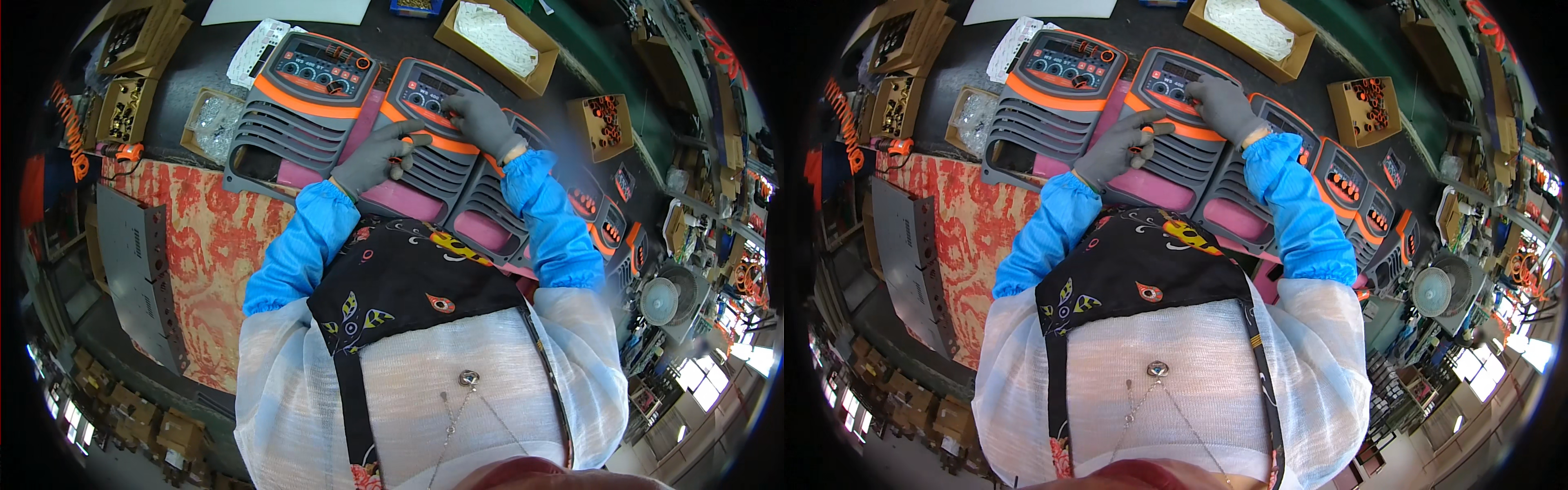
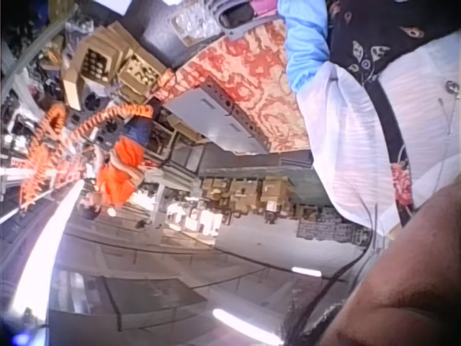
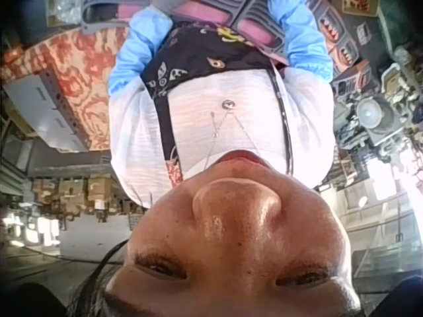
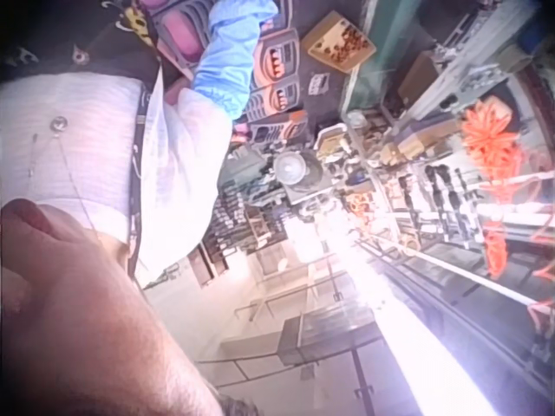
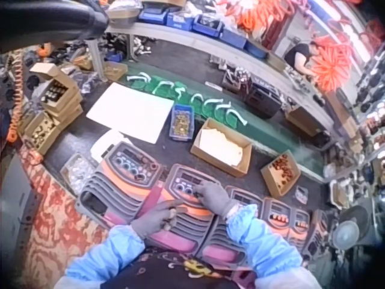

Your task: The person assembles electronic panels by hand, inserting orange connectors and buttons into the plastic housing.

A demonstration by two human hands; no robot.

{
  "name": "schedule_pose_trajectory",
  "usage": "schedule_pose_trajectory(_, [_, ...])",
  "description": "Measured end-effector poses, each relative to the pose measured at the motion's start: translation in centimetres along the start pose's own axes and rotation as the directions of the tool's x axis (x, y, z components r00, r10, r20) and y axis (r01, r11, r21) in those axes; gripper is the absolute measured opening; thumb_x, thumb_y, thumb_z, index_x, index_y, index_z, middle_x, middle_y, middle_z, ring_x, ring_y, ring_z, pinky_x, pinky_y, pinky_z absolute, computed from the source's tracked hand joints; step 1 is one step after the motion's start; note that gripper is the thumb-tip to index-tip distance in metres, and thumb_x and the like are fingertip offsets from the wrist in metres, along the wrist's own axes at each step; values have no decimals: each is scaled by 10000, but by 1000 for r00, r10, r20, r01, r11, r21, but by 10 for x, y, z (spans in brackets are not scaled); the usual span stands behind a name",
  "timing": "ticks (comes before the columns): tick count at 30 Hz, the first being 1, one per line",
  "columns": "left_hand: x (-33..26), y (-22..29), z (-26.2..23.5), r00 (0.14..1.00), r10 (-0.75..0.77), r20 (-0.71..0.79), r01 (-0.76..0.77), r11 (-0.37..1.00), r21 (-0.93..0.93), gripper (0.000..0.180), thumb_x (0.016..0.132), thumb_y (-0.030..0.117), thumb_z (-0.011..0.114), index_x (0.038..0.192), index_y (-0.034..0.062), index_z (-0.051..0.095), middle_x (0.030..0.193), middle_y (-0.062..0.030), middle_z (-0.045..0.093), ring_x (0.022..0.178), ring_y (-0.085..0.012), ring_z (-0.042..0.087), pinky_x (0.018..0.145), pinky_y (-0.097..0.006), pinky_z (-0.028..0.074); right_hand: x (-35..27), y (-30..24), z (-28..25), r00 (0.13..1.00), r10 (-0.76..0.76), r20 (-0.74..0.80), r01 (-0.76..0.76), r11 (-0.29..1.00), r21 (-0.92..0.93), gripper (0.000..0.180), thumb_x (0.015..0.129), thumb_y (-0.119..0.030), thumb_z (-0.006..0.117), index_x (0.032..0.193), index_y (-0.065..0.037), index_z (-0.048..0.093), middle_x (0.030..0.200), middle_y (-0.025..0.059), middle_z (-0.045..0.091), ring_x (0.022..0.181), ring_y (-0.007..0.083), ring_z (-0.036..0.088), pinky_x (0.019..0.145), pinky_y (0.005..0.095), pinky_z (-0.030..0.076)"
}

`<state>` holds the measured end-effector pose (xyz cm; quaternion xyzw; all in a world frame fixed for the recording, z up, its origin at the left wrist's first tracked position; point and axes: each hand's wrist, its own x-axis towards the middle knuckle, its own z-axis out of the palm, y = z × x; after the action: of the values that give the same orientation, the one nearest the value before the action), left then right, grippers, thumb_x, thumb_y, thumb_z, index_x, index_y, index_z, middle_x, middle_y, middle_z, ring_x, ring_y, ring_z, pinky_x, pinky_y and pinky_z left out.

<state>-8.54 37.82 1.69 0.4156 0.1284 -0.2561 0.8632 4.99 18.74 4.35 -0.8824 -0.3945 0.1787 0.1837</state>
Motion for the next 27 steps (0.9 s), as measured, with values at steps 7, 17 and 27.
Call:
schedule_pose_trajectory(7, [1, -4, -7, 998, 3, 61, -1, 999, -38, 525, 915, 178, 477, 1395, 21, 333, 1289, -190, 509, 571, -71, 419, 486, -185, 348, 3, 4, 4, 999, -34, 16, 34, 999, 16, 143, 727, -63, 614, 869, -55, 619, 885, 138, 584, 879, 333, 585, 761, 415, 477])
schedule_pose_trajectory(17, [4, -6, -8, 996, -86, 10, 85, 995, 55, 467, 942, 161, 514, 1367, 24, 380, 1138, -142, 601, 552, -56, 418, 476, -179, 348, 6, 9, 23, 989, -138, -45, 126, 971, -204, 108, 719, -71, 592, 825, -58, 607, 858, 133, 583, 842, 324, 587, 724, 411, 478])
schedule_pose_trajectory(27, [-4, -16, 21, 970, 158, -186, -92, 943, 321, 411, 833, 60, 638, 1238, 71, 568, 838, -16, 585, 616, -54, 501, 512, -197, 405, -21, -39, 12, 953, -3, -303, -30, 994, -104, 285, 771, -137, 615, 1054, -135, 638, 963, 122, 612, 927, 317, 596, 792, 399, 482])
